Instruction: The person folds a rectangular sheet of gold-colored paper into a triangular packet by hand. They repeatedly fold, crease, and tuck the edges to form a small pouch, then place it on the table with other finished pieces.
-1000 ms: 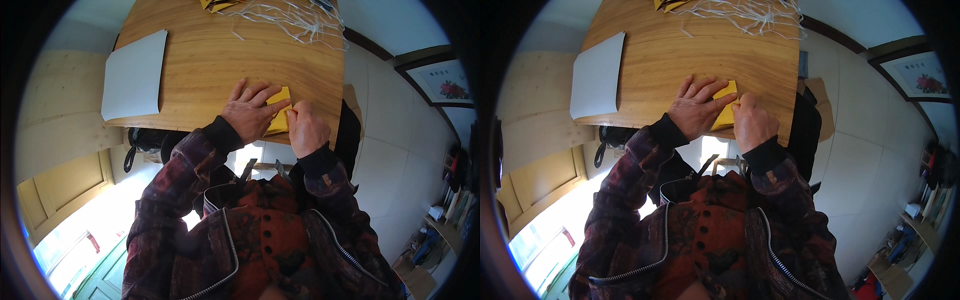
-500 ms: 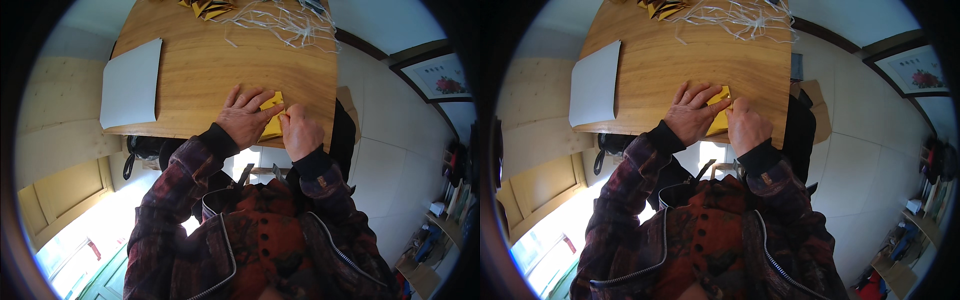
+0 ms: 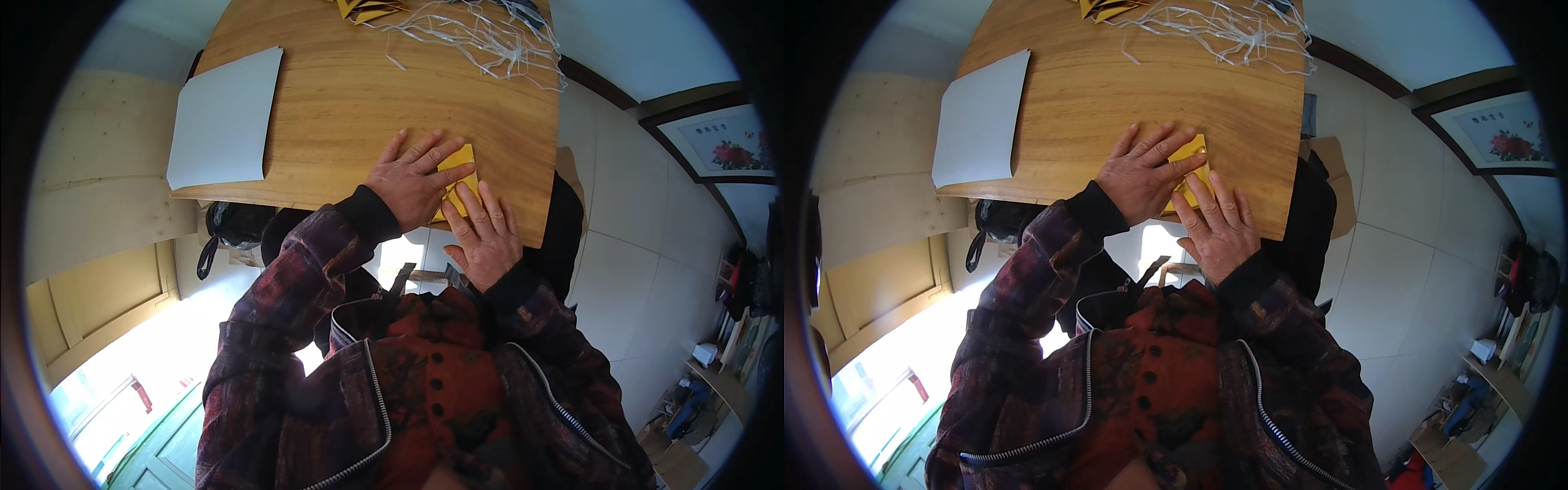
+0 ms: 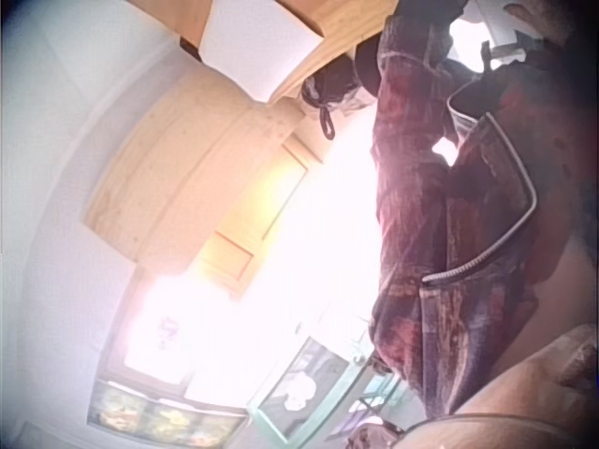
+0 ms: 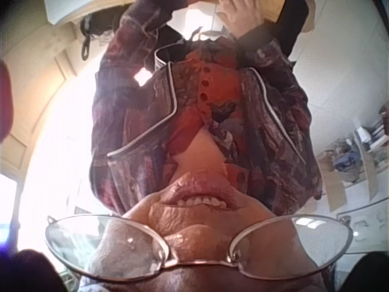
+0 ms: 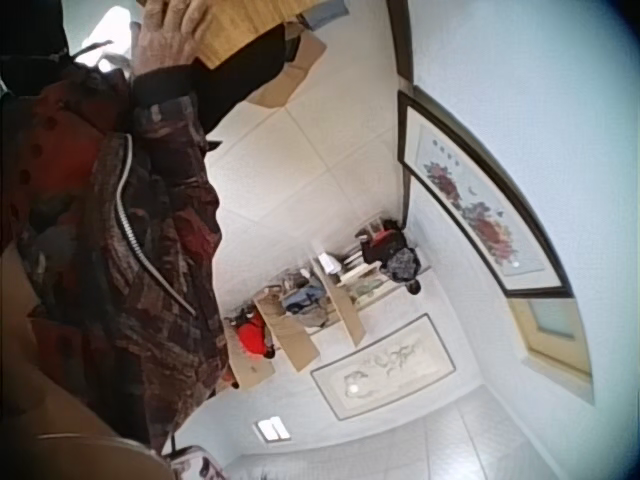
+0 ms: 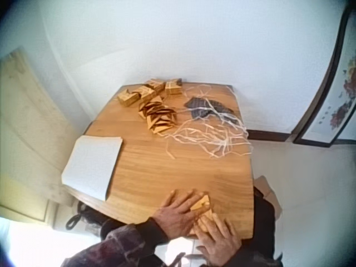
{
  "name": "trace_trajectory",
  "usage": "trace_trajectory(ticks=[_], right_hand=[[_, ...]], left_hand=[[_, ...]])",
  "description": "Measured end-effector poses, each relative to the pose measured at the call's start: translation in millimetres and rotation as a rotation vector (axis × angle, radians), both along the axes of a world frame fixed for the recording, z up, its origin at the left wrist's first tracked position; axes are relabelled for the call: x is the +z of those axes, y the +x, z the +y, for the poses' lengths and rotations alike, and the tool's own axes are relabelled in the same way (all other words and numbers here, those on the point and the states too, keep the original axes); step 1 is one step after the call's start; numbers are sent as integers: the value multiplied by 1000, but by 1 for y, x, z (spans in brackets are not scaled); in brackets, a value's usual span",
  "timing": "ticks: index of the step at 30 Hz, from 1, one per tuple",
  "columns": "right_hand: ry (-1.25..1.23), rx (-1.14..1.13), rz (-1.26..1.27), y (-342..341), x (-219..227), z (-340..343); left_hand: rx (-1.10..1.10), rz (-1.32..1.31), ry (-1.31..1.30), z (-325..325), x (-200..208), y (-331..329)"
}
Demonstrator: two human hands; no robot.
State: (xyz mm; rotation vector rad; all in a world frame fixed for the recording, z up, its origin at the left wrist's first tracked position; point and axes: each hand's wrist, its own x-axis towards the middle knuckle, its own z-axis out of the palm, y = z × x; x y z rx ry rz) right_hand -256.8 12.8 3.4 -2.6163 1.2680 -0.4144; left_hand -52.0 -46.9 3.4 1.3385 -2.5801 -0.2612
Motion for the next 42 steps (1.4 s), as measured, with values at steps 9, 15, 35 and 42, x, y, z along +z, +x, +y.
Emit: trace_trajectory(ticks=[9,15,35,42], right_hand=[[2,0,14,2,0,1],[15,2,0,1,-1,-1],[30,10,13,2,0,-2],[-23,-24,81,6,-1,4]], left_hand=[[0,-25,24,-1,-5,1],[1,-33,37,-1,-2,0],[2,-17,59,-1,0,-1],[-2,8,71,-1,1,-1]])
